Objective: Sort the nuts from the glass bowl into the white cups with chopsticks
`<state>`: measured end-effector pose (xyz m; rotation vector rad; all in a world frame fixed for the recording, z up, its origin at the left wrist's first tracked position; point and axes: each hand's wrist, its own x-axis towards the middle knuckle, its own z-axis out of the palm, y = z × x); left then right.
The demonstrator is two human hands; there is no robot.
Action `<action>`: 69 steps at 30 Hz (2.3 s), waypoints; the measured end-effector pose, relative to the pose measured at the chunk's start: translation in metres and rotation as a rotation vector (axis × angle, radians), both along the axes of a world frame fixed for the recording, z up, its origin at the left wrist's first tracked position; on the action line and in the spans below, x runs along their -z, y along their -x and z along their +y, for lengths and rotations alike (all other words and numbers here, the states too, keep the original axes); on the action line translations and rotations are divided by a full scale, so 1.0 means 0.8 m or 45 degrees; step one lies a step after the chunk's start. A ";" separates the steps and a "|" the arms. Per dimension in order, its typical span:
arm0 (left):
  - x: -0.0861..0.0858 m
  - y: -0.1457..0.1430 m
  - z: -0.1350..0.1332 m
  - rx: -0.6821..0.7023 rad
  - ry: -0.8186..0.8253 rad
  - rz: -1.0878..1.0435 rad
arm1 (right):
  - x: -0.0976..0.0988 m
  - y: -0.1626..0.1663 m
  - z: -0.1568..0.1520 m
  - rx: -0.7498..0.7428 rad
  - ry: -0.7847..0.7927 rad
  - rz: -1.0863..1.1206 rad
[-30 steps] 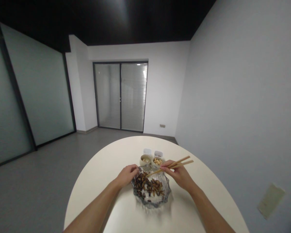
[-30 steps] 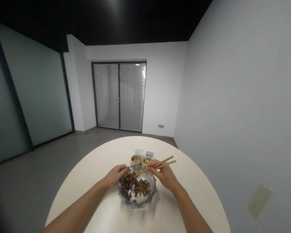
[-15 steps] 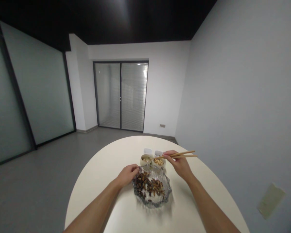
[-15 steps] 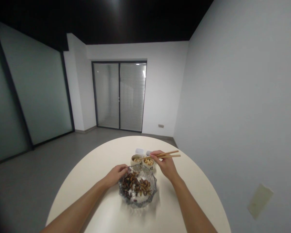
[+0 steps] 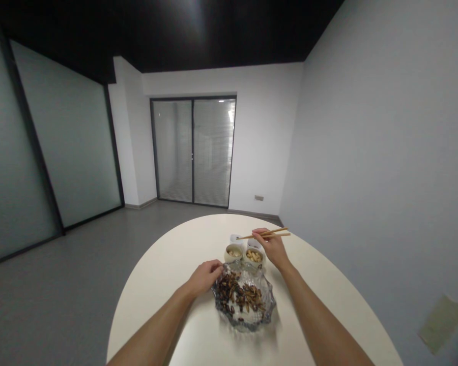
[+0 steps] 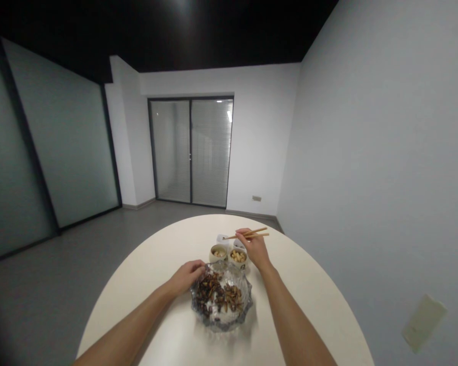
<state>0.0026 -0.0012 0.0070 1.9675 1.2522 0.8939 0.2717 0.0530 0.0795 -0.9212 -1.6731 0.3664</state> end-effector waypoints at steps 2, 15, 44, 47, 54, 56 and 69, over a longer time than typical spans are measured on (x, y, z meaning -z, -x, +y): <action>-0.002 0.000 -0.001 0.003 -0.009 -0.002 | 0.005 0.000 0.002 0.010 0.030 -0.020; -0.007 -0.004 -0.007 0.010 -0.014 0.017 | 0.006 -0.020 -0.018 -0.021 0.062 -0.053; -0.010 -0.009 -0.010 0.012 0.018 -0.017 | -0.006 -0.033 -0.128 -0.350 0.371 -0.197; -0.008 -0.009 -0.009 0.015 0.013 -0.010 | -0.002 -0.036 -0.125 -0.300 0.355 -0.179; -0.007 -0.009 -0.007 0.010 0.020 -0.019 | -0.001 -0.035 -0.124 -0.285 0.373 -0.183; -0.008 -0.009 -0.009 0.011 0.012 -0.010 | -0.002 -0.033 -0.126 -0.278 0.373 -0.177; -0.012 -0.010 -0.010 0.017 0.004 -0.001 | 0.001 -0.024 -0.129 -0.373 0.371 -0.207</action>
